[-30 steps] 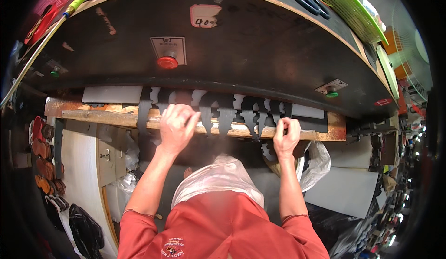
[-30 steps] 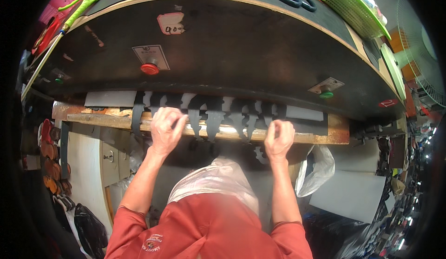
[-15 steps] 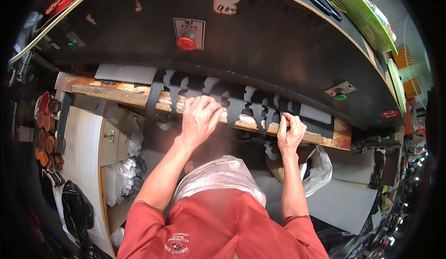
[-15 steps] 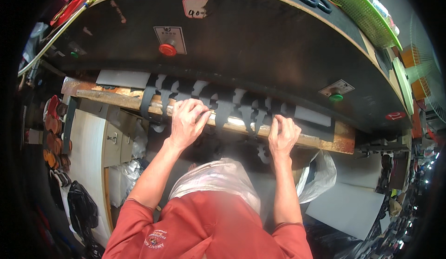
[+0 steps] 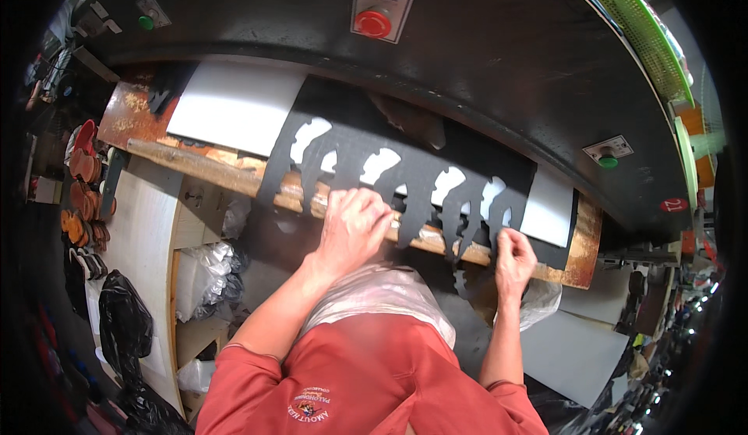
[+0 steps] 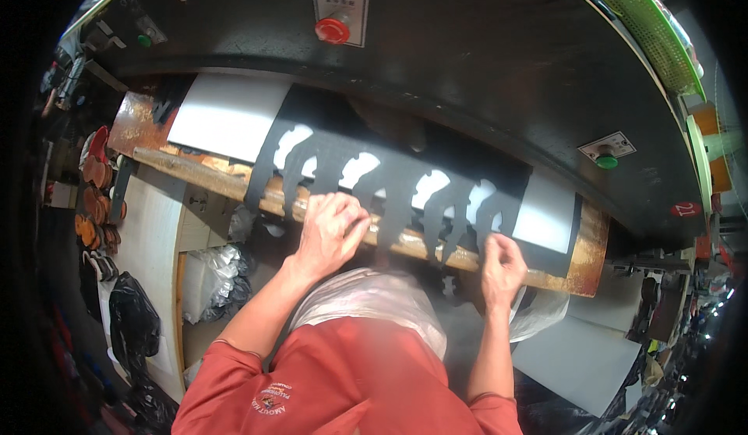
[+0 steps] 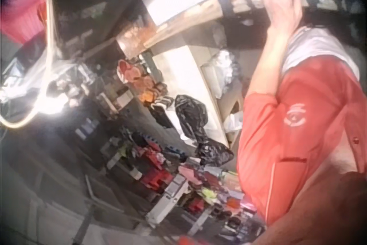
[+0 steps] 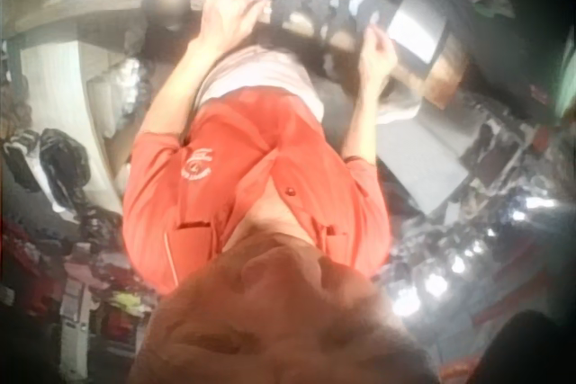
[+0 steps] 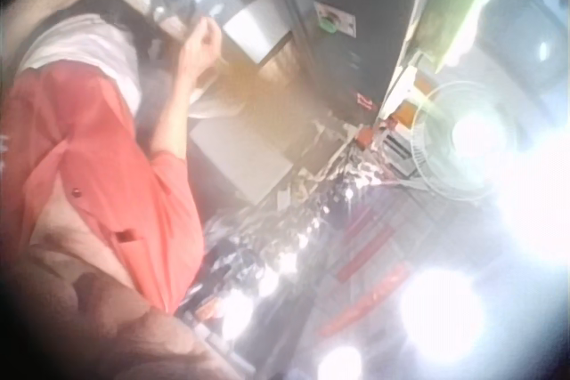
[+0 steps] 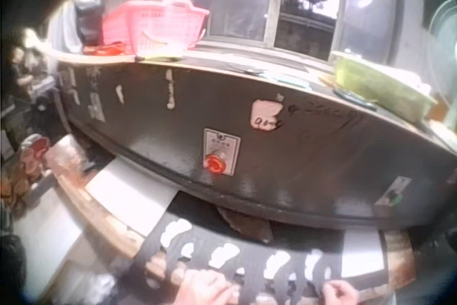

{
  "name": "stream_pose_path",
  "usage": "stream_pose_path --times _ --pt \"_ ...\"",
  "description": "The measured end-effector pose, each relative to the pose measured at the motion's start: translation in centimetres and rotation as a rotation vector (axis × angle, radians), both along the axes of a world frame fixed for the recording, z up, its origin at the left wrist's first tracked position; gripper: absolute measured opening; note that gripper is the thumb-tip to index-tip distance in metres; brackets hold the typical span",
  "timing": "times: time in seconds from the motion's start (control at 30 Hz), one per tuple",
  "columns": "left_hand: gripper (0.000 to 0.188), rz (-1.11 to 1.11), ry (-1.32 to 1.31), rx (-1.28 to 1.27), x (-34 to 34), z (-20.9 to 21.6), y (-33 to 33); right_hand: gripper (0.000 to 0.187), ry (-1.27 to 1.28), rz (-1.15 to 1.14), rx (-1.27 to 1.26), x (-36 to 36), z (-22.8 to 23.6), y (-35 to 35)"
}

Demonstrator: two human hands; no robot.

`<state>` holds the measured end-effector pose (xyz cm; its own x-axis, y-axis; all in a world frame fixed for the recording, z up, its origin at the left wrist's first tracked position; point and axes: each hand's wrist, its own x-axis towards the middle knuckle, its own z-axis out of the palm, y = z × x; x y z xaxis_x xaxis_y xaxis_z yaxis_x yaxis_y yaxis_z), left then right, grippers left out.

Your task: The person places a black rubber sheet on a machine, uses a stone-like tool to press and smooth it, then removes and folds the sheet. They repeat this process with another sheet, using a green air blower to clean the surface between cycles.

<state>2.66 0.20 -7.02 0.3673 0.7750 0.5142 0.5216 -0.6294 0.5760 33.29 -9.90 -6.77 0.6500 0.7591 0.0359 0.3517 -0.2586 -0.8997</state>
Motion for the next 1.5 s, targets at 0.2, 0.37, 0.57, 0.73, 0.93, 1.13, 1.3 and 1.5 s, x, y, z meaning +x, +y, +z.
stream_pose_path --times 0.2,0.37,0.57,0.73,0.93,1.13,1.3,1.5 --pt "0.008 -0.185 -0.104 -0.289 -5.0 1.1 -2.8 0.031 -0.527 0.317 0.132 -6.2 5.4 2.5" --pt "0.042 0.194 0.037 -0.001 -8.7 0.7 2.7 0.099 -0.565 0.697 -0.134 -15.0 5.0 9.6" --pt "0.062 0.243 0.23 0.018 -10.4 -1.2 0.2 0.097 -0.68 0.846 -0.13 -19.1 4.1 9.2" --pt "0.063 0.227 0.215 -0.022 -10.7 -1.2 -1.8 0.101 -0.166 0.913 -0.068 -14.9 5.7 8.7" --pt "0.063 0.243 0.222 -0.015 -10.3 -0.9 -1.9 0.104 0.261 0.743 0.06 -11.4 6.2 5.6" --pt "0.062 0.239 0.266 -0.009 -10.3 -1.0 -1.7 0.096 0.004 0.624 0.195 -6.9 7.6 2.9" --pt "0.06 0.241 0.305 0.012 -10.2 -1.1 -1.6 0.091 -0.363 0.615 0.122 -4.5 7.2 1.4" --pt "0.06 0.241 0.329 0.008 -10.5 -1.2 -1.7 0.087 -0.692 0.782 0.085 -4.7 4.0 3.0"
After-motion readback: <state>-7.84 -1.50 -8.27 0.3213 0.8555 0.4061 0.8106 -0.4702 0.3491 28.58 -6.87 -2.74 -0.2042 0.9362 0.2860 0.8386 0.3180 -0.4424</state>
